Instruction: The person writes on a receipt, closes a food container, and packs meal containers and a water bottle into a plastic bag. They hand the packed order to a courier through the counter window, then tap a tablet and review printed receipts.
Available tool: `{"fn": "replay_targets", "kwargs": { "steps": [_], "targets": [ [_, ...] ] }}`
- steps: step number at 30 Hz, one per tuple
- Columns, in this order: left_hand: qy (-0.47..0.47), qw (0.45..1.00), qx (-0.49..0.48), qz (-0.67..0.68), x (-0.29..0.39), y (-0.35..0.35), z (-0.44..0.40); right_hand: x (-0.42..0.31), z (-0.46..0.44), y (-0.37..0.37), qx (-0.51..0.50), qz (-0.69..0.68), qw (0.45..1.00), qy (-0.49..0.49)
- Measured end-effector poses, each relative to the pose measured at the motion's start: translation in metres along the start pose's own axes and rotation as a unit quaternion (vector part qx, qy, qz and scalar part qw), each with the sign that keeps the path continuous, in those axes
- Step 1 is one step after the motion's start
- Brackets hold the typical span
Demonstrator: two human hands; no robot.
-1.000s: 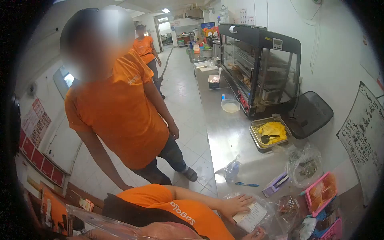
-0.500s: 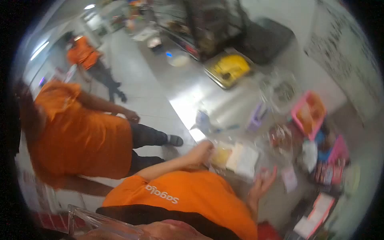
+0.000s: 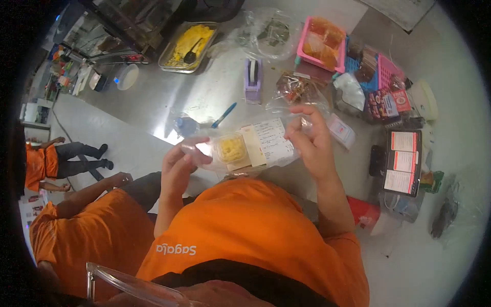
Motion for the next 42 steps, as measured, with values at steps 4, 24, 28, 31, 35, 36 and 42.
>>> {"fn": "replay_targets", "kwargs": {
  "steps": [4,24,28,31,35,36,42],
  "targets": [
    [0.025,0.999,-0.011,-0.042,-0.024,0.017,-0.005,0.018,0.012,0.002,-0.032,0.057,0.997,-0.037],
    [0.037,0.954,0.107,-0.279,-0.07,0.107,-0.019,0.083,0.004,0.105,0.093,0.195,0.963,-0.161],
    [-0.213,0.868,0.001,-0.448,-0.174,0.125,-0.051,0.264,-0.004,0.089,0.065,0.219,0.97,-0.081],
    [-0.07,0.945,-0.049,-0.315,-0.172,0.066,-0.044,0.287,0.038,0.04,0.01,0.048,0.963,-0.267],
    [-0.008,0.993,0.025,-0.118,-0.22,0.082,-0.042,0.283,0.078,0.016,0.02,-0.107,0.919,-0.379],
    [0.007,0.996,0.001,-0.091,-0.213,0.078,-0.042,0.282,0.08,0.015,0.026,-0.126,0.914,-0.385],
    [0.221,0.97,0.07,0.068,-0.142,0.034,-0.025,0.278,0.075,0.013,0.061,-0.2,0.894,-0.396]
  ]
}}
Point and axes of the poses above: each hand's wrist, its own z-axis away from the middle knuckle, its own y-axis out of the back of the hand, x = y × z, the point moved 3 cm from there along -z, towards the middle knuckle, and after that the axes turned 10 degrees about x, right-handed, at the moved point
